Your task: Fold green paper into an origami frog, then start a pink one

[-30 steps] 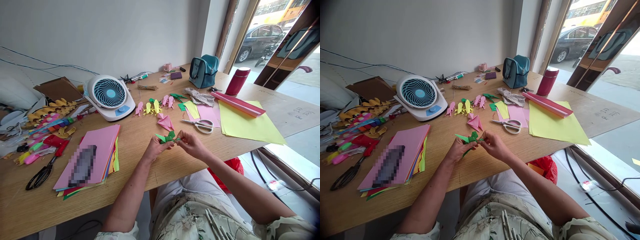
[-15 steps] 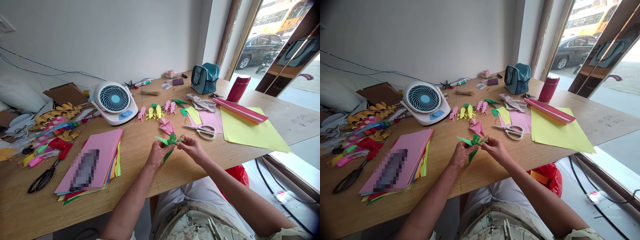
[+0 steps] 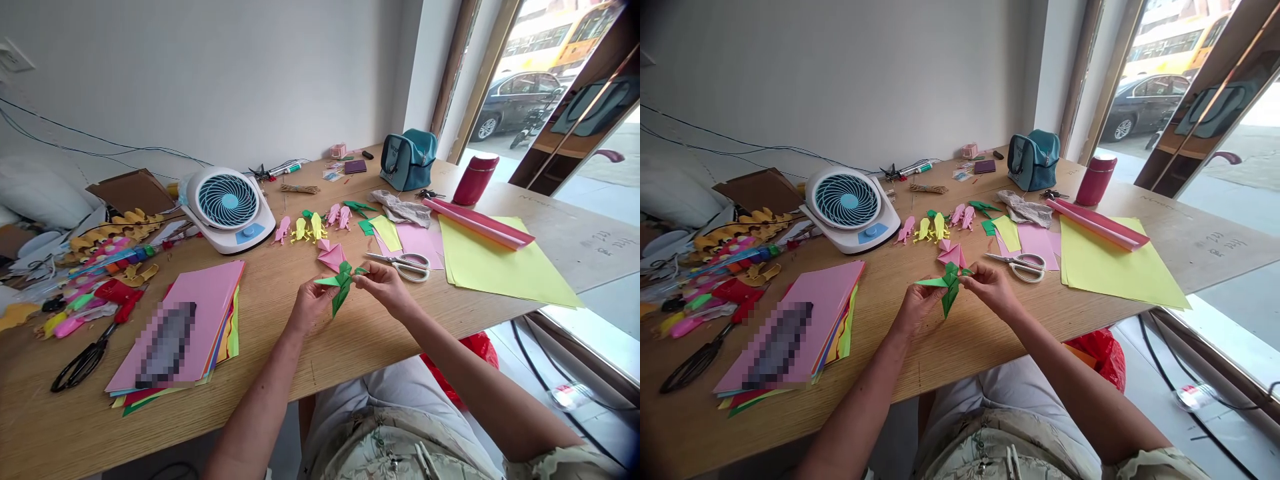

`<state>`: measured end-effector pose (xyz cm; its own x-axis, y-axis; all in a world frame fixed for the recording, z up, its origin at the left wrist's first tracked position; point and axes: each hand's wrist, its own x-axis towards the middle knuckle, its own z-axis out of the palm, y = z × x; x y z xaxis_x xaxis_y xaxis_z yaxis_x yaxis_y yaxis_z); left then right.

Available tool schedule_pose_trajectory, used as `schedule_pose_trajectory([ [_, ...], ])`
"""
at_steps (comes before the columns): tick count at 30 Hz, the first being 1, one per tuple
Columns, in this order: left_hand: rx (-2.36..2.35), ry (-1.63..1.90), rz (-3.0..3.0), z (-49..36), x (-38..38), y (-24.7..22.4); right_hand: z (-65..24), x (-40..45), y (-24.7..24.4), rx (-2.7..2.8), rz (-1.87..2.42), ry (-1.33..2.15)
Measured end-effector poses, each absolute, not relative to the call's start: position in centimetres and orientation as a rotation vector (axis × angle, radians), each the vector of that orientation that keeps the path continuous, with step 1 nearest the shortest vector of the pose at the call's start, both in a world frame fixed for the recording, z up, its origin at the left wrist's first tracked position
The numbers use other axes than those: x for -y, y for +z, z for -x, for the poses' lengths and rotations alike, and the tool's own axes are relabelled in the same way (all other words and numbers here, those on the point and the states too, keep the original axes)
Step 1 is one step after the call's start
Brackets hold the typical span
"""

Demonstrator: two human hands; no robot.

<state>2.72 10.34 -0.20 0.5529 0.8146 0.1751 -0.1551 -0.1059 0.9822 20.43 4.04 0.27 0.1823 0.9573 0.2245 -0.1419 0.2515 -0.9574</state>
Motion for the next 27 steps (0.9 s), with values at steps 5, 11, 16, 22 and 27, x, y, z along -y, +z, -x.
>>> schedule_pose_trajectory([
  [5, -0.645, 0.955, -1.383, -3.2, -10.0, -0.3, -18.7, -4.6, -0.8, 1.037, 0.847, 1.182],
  [11, -0.677, 0.879, -1.307, -3.3, -9.3, 0.0, -18.4, -4.8, -2.2, 1.068, 0.903, 1.213],
  [16, -0.635, 0.869, -1.320, -3.4, -9.4, -0.4, -18.4, -4.7, -2.0, 1.057, 0.918, 1.165],
  [22, -0.622, 0.843, -1.356, -3.1, -9.6, -0.3, -18.3, -4.6, -2.0, 1.068, 0.925, 1.131],
  [27, -0.592, 0.838, -1.434, -2.5, -9.6, 0.7, -18.5, -4.9, -2.7, 1.061, 0.963, 1.038],
])
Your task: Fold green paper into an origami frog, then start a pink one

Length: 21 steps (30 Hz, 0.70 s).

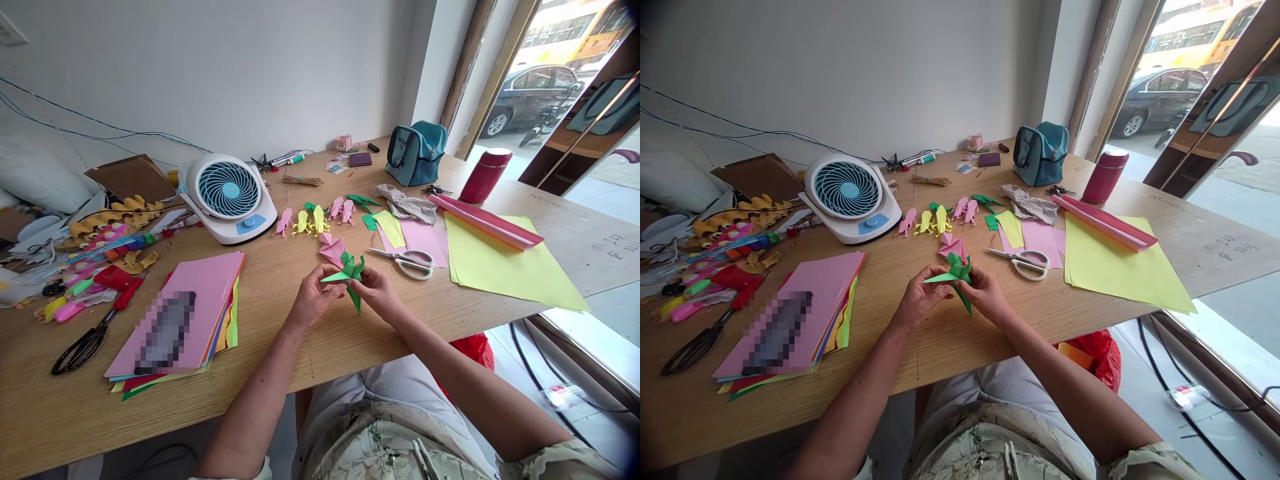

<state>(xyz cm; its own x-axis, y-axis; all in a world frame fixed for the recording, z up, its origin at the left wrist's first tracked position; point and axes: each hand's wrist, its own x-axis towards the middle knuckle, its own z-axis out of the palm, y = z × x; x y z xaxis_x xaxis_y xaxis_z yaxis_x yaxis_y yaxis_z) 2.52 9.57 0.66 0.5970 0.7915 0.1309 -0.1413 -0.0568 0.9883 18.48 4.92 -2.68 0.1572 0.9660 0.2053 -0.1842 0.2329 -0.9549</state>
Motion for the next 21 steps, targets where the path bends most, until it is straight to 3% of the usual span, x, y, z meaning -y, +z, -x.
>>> schedule_pose_trajectory([
  [21, -0.770, 0.879, -1.426, -2.4, -9.7, 1.0, -18.9, -4.3, -2.3, 1.149, 1.035, 1.096],
])
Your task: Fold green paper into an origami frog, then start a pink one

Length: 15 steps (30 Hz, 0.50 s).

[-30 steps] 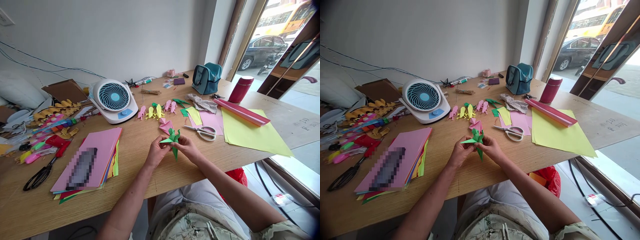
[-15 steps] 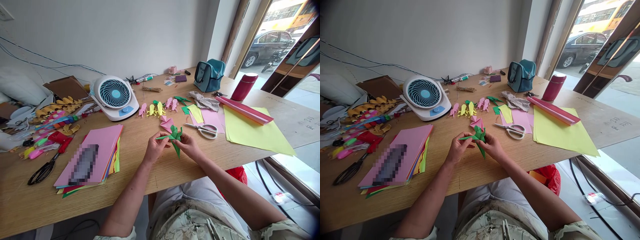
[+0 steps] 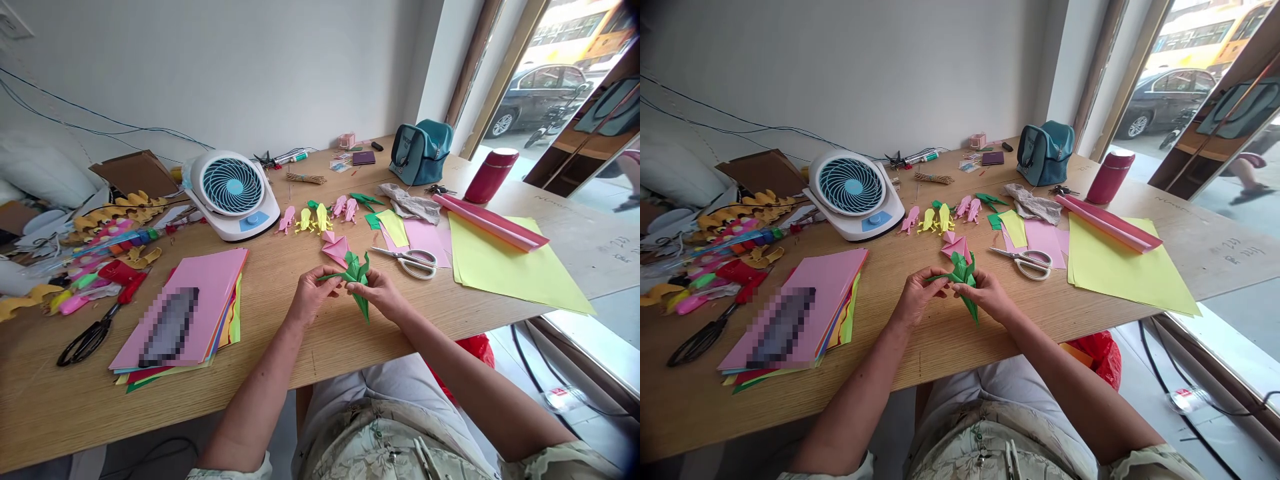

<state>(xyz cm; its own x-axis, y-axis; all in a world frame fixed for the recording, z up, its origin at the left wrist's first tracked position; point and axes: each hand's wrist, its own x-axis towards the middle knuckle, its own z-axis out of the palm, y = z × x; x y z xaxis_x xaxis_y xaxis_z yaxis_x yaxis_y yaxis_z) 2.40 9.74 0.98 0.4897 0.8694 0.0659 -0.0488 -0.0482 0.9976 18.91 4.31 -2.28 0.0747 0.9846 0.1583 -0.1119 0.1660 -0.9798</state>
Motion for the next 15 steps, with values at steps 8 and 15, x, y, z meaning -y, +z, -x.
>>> schedule_pose_trajectory([
  [8, -0.726, 0.967, -1.780, -2.05, -9.95, 1.20, -19.16, -4.25, -2.24, 1.197, 1.062, 1.068],
  [15, -0.763, 1.049, -1.935, -2.23, -9.99, 1.05, -19.07, -4.35, -2.84, 1.292, 1.091, 1.013],
])
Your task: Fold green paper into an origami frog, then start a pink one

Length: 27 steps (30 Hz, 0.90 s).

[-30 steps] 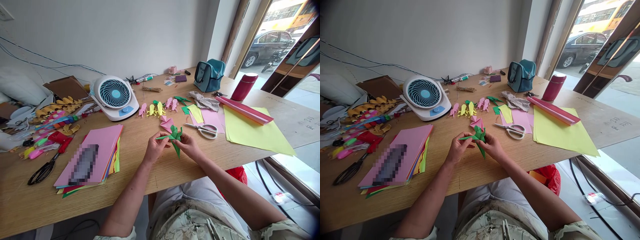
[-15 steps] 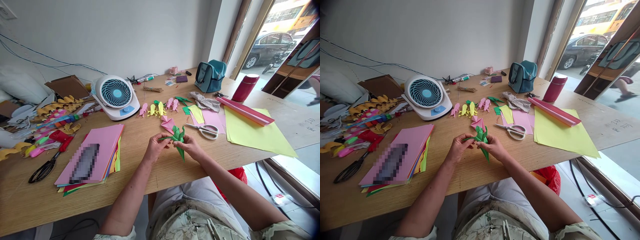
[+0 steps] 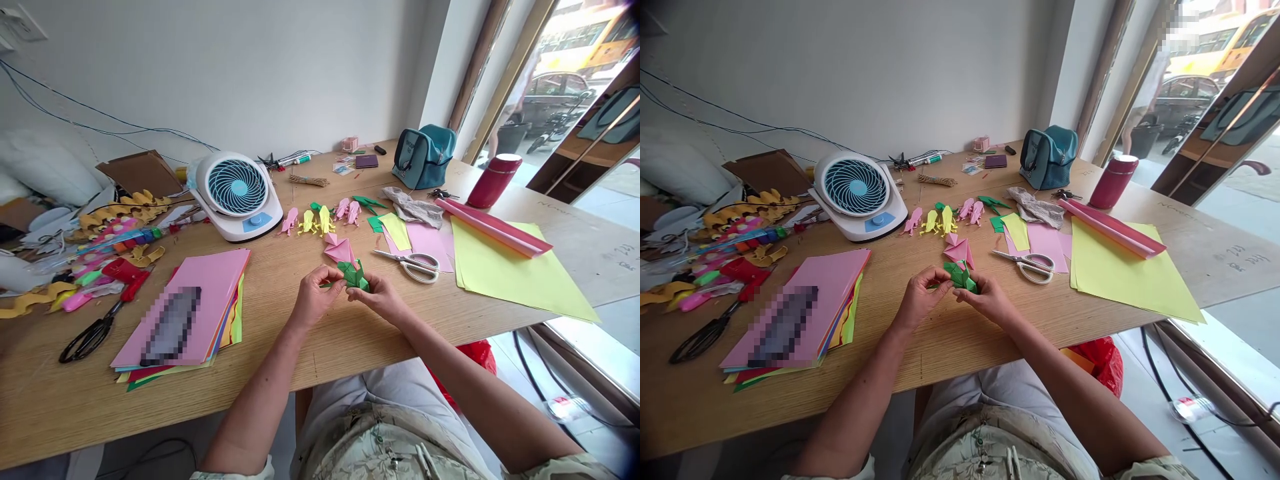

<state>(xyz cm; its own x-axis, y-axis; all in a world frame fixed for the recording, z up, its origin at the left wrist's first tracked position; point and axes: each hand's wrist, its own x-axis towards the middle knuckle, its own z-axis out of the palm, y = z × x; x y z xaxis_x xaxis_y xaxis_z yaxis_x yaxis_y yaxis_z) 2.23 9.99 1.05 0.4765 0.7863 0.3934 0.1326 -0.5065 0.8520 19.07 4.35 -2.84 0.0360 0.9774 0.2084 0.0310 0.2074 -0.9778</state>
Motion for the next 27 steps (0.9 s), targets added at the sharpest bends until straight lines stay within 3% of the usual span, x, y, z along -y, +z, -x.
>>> schedule_pose_trajectory([
  [27, -0.559, 0.938, -1.804, -1.9, -11.2, 0.4, -19.5, -3.9, -3.1, 1.274, 1.080, 0.750],
])
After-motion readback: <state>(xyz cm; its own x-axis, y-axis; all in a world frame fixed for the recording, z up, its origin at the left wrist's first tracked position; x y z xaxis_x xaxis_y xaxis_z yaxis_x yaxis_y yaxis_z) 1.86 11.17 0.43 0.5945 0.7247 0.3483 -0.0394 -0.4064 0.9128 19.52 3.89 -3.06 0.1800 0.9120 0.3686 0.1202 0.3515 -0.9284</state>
